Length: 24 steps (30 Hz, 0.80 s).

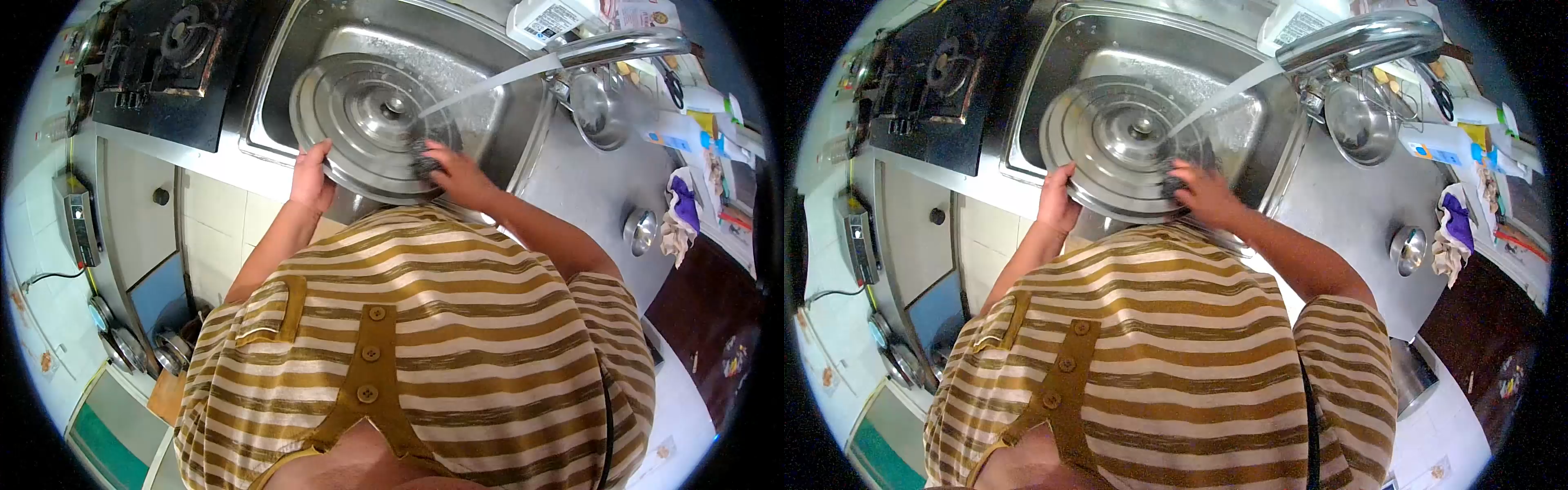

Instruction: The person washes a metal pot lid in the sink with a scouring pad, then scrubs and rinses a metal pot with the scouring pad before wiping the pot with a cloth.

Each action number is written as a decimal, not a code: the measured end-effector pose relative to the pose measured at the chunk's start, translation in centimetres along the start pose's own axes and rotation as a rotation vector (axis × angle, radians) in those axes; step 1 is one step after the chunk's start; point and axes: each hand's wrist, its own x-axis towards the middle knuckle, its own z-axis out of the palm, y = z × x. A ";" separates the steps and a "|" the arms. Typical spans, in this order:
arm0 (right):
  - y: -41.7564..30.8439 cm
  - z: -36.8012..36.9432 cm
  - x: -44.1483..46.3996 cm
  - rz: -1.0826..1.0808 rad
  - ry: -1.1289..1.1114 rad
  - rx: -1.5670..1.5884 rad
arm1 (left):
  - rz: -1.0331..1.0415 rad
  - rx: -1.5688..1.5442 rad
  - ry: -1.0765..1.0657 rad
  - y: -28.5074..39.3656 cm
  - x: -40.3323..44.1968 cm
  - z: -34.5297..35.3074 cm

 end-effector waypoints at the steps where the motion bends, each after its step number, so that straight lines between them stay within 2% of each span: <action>1: 1.7 -0.9 -0.7 0.121 -0.005 0.016 | 0.070 0.076 -0.017 0.6 -0.4 0.0; 2: 3.4 -1.7 -1.0 0.244 -0.009 0.034 | 0.108 0.127 -0.016 1.2 -0.5 0.0; 3: 5.4 -1.3 -1.1 0.242 0.002 0.028 | 0.164 0.169 -0.033 1.8 -0.5 -0.3; 5: 9.3 -0.9 -0.4 0.386 0.234 -0.064 | 0.165 0.204 -0.039 3.7 -1.2 0.0; 6: 9.3 -1.8 0.0 0.388 0.253 -0.073 | 0.244 0.221 -0.048 4.7 -2.7 1.5; 8: 8.0 -3.6 -0.2 0.486 0.807 0.091 | 0.370 0.303 -0.040 6.1 -4.7 3.0; 9: 6.8 -5.5 -0.8 0.488 0.824 0.088 | 0.456 0.345 -0.047 6.5 -5.2 3.3; 11: 3.9 -10.0 -2.4 0.551 0.963 0.391 | 0.588 0.443 -0.091 7.2 -6.7 4.1; 12: 3.7 -11.3 -3.0 0.545 0.972 0.392 | 0.679 0.526 -0.116 7.6 -7.5 4.5; 15: 3.5 -14.6 -3.6 0.464 1.074 0.339 | 0.787 0.655 -0.109 8.6 -9.6 5.4; 17: 2.7 -16.0 -3.2 0.544 1.003 0.410 | 0.816 0.681 -0.091 9.1 -10.5 5.6; 18: 7.3 -16.3 -2.0 0.408 1.017 0.543 | 0.837 0.696 -0.080 9.2 -11.0 5.6; 22: 4.3 -16.8 -3.1 0.435 0.958 0.675 | 0.899 0.732 -0.026 9.3 -13.1 6.0; 24: 4.1 -17.9 -5.1 0.431 0.912 0.326 | 0.945 0.754 -0.002 9.3 -13.8 5.9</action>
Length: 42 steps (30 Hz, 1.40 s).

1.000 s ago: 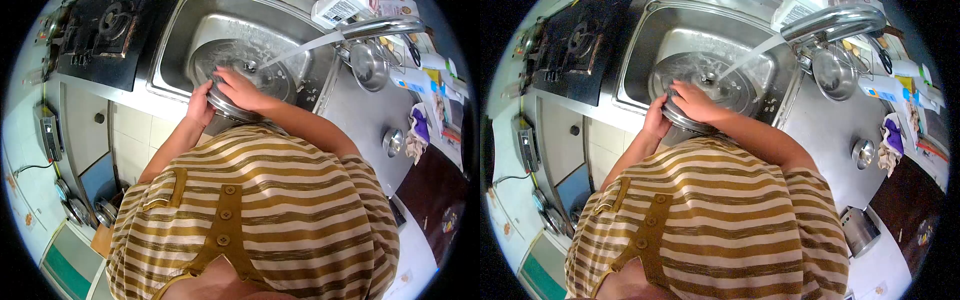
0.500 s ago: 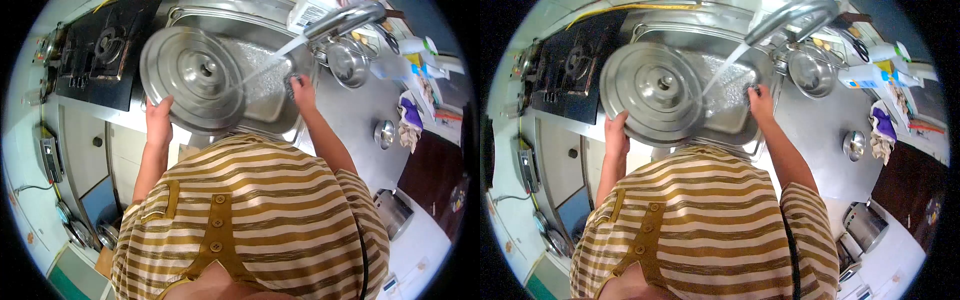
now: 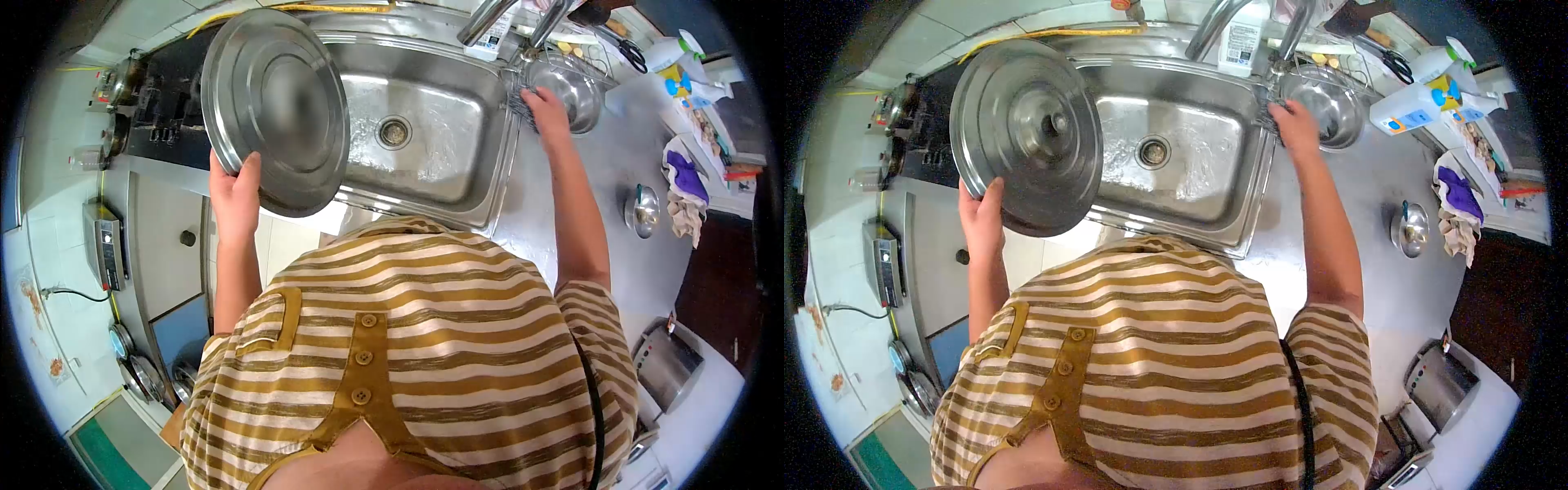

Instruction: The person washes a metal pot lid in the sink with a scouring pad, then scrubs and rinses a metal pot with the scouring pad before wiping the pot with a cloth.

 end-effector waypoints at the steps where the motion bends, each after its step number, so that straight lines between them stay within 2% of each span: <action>1: 1.0 -1.2 0.8 -0.008 0.001 0.011 | 0.012 0.004 0.004 0.0 -0.3 -0.2; 4: 3.7 -4.2 2.8 0.088 0.105 -0.059 | 0.004 -0.101 -0.025 0.4 -1.3 -0.5; 6: 3.4 -5.4 2.6 0.178 0.149 0.382 | -0.008 -0.138 -0.022 0.2 -1.5 -0.5; 7: 4.3 -5.6 2.9 0.181 0.152 0.396 | -0.029 -0.182 -0.018 0.0 -1.5 -0.7; 9: 5.5 -6.0 3.7 0.043 0.120 0.383 | -0.092 -0.295 0.000 0.0 -1.1 -0.5; 10: 2.3 -6.1 0.2 0.070 0.116 0.275 | -0.125 -0.354 -0.008 -0.1 -0.8 -0.7; 13: 2.9 -3.6 -4.7 0.050 0.160 0.242 | -0.212 -0.491 -0.019 -1.8 0.4 -1.3; 16: 3.0 0.2 -12.7 0.288 -0.059 0.549 | -0.396 -0.550 0.016 -5.2 2.3 -2.4; 17: 4.8 0.3 -13.8 0.204 -0.287 0.485 | -0.468 -0.552 -0.009 -7.1 3.4 -2.2; 18: 5.1 2.4 -16.3 0.340 -0.265 0.495 | -0.533 -0.528 -0.077 -8.6 3.4 -2.9; 19: 1.5 3.5 -18.6 0.435 -0.252 0.433 | -0.684 -0.625 -0.172 -8.3 3.7 -3.1; 20: 1.1 5.4 -20.8 0.462 -0.179 0.551 | -0.710 -0.626 -0.251 -7.6 3.5 -3.2; 21: 2.1 7.8 -21.2 0.454 -0.196 0.636 | -0.752 -0.643 -0.328 -9.0 4.8 -3.8; 22: 1.0 9.3 -21.8 0.522 -0.152 0.748 | -0.775 -0.604 -0.329 -10.1 5.8 -4.0; 23: -0.1 10.4 -22.5 0.583 -0.120 0.866 | -0.795 -0.521 -0.307 -8.1 5.3 -3.2; 24: -1.3 10.8 -22.9 0.586 -0.047 0.892 | -0.830 -0.602 -0.456 -11.1 7.4 -4.2; 26: -4.5 12.0 -25.6 0.527 -0.205 1.381 | -0.824 -0.555 -0.601 -11.8 8.3 -4.2; 27: -5.5 12.4 -26.7 0.530 -0.147 1.388 | -0.845 -0.570 -0.655 -12.5 8.6 -3.9; 29: -6.8 12.5 -29.7 0.402 -0.096 1.577 | -0.864 -0.550 -0.759 -13.5 7.8 -2.5; 30: -8.1 12.6 -31.3 0.447 0.072 1.593 | -0.831 -0.587 -0.792 -14.1 7.4 -2.1; 31: -8.0 12.8 -32.6 0.427 0.136 1.591 | -0.794 -0.628 -0.831 -14.5 7.0 -1.2; 33: -7.9 13.1 -35.4 0.338 0.315 1.423 | -0.887 -0.706 -1.027 -14.1 6.3 0.3; 35: -8.3 12.6 -38.3 0.312 0.436 1.499 | -0.949 -0.734 -1.143 -13.8 5.2 1.8; 37: -7.8 12.6 -41.3 0.207 0.572 1.483 | -0.923 -0.726 -1.243 -12.3 3.0 2.0; 39: -7.9 12.4 -44.3 0.160 0.671 1.490 | -0.754 -0.661 -1.379 -10.2 0.7 2.1; 42: -7.0 12.4 -48.5 0.093 0.833 1.507 | -0.678 -0.656 -1.431 -10.0 -1.7 3.4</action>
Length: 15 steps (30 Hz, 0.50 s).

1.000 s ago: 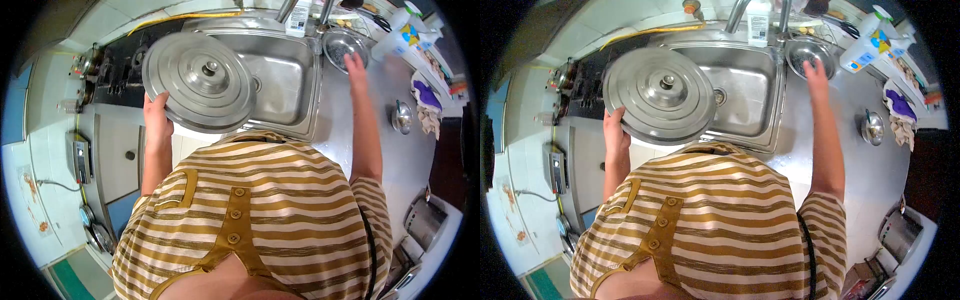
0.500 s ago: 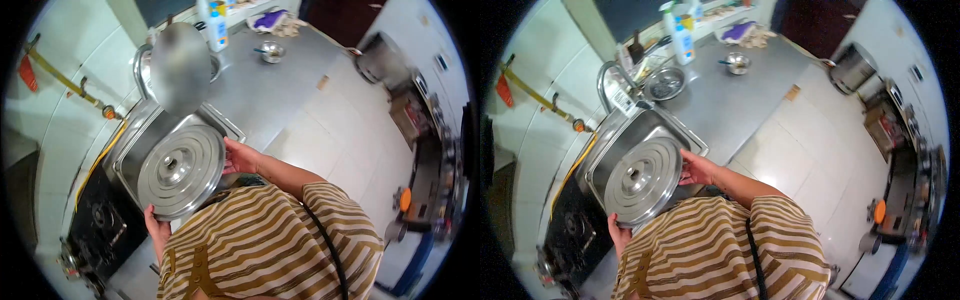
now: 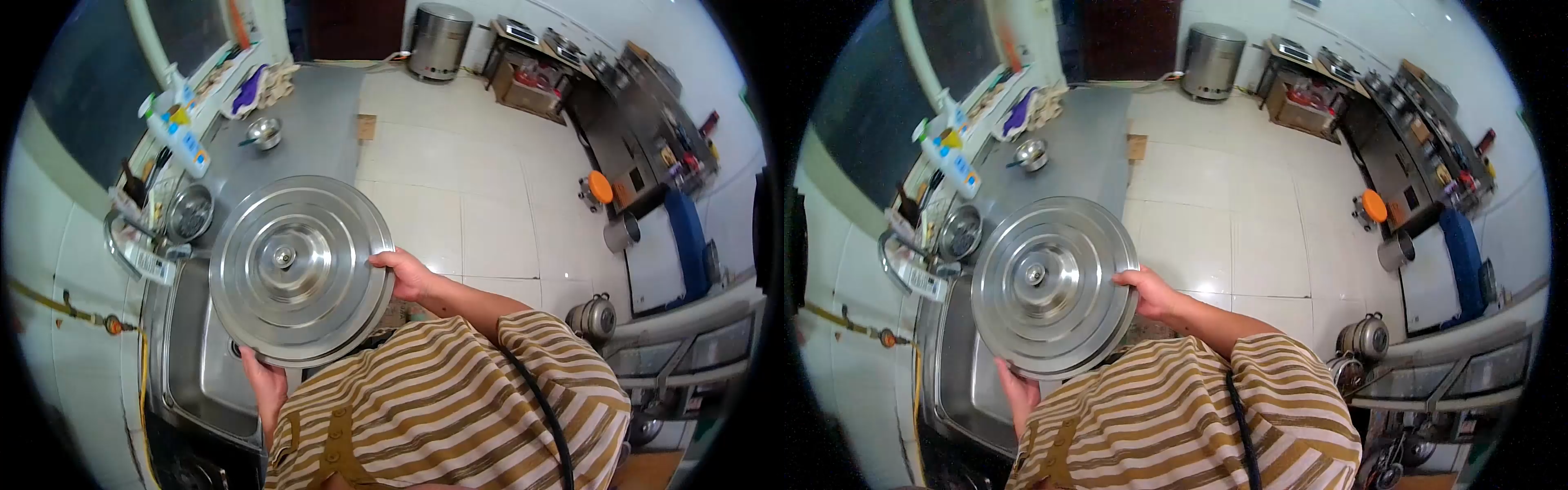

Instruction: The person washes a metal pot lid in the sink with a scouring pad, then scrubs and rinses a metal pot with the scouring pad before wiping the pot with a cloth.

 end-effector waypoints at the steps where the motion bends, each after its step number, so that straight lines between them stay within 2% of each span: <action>1: -0.6 -1.1 -0.8 -0.050 0.032 0.027 | -0.012 0.015 -0.026 -0.2 0.2 1.1; 3: -2.3 -3.3 -2.9 -0.111 0.074 0.078 | -0.130 -0.001 -0.262 -0.8 0.3 3.8; 4: -3.4 -4.4 -4.0 -0.147 0.104 0.110 | -0.203 -0.093 -0.429 -2.1 1.9 2.9; 5: -4.7 -5.5 -5.1 -0.171 0.114 0.120 | -0.218 -0.086 -0.452 -3.7 2.7 2.0; 7: -7.5 -8.1 -7.7 -0.224 0.203 0.178 | -0.332 0.147 -0.111 -5.5 2.3 5.4; 8: -8.6 -10.3 -8.5 -0.256 0.175 0.214 | -0.355 0.118 -0.064 -6.8 2.6 6.7; 9: -9.9 -12.3 -9.5 -0.280 0.173 0.225 | -0.355 0.130 -0.089 -8.5 3.5 7.3; 11: -11.8 -16.0 -11.5 -0.406 0.338 0.286 | -0.492 0.001 -0.070 -11.4 5.3 7.4; 12: -12.8 -18.0 -12.4 -0.446 0.345 0.313 | -0.540 -0.063 -0.081 -12.5 5.6 8.7; 15: -15.3 -22.7 -16.3 -0.591 0.412 0.355 | -0.649 0.027 -0.016 -16.6 7.5 11.4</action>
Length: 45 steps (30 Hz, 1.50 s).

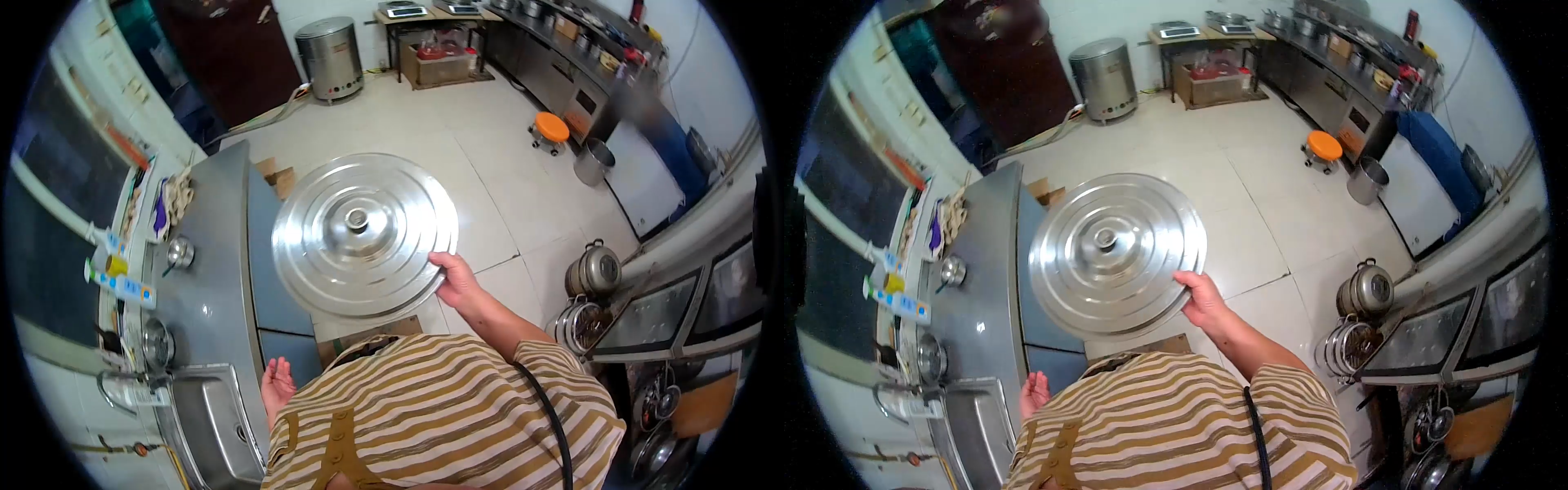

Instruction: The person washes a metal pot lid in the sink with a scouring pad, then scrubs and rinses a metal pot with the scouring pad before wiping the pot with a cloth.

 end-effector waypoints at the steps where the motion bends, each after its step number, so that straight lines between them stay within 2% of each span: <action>1: -1.4 -1.7 0.4 -0.041 0.002 0.027 | -0.003 0.048 0.021 -0.7 1.4 0.3; 2: -2.5 -2.8 0.3 -0.055 0.021 0.050 | -0.017 0.078 0.020 -1.0 2.9 0.5; 4: -4.5 -4.9 0.0 -0.169 0.131 0.093 | -0.023 0.141 0.209 -1.7 6.1 0.6; 5: -5.1 -6.4 0.1 -0.201 0.159 0.123 | 0.061 0.183 0.218 -2.3 8.0 -0.3; 8: -7.2 -9.8 -0.2 -0.238 0.307 0.210 | -0.087 0.223 0.253 -3.1 14.7 -3.5; 14: -10.6 -14.0 -0.9 -0.398 0.494 0.283 | -0.221 0.359 0.382 -4.0 22.3 -1.3; 18: -13.4 -14.9 0.4 -0.493 0.603 0.300 | -0.256 0.436 0.385 -4.2 29.0 2.9; 22: -16.6 -17.1 4.0 -0.606 0.597 0.288 | -0.248 0.543 0.232 -4.3 38.5 14.0; 26: -21.0 -15.0 6.8 -0.700 0.657 0.298 | -0.262 0.755 -0.131 -8.5 45.1 33.2; 28: -22.9 -13.3 7.7 -0.722 0.711 0.387 | -0.278 0.894 -0.319 -12.6 45.1 42.6; 30: -24.2 -11.6 8.4 -0.752 0.727 0.416 | -0.220 0.981 -0.472 -17.2 40.4 51.7; 31: -24.6 -11.3 8.7 -0.778 0.741 0.445 | -0.258 1.019 -0.550 -19.6 39.4 54.8; 34: -26.3 -12.4 8.9 -0.842 0.780 0.446 | -0.403 1.093 -0.764 -26.5 37.1 61.7; 37: -29.0 -15.5 8.9 -0.903 0.800 0.404 | -0.452 1.170 -0.873 -33.2 33.6 68.0; 39: -31.4 -17.1 8.7 -0.949 0.796 0.391 | -0.457 1.180 -1.036 -37.5 32.2 71.0; 45: -40.3 -21.9 9.7 -1.095 0.818 0.407 | -0.577 1.215 -1.174 -48.2 29.4 78.9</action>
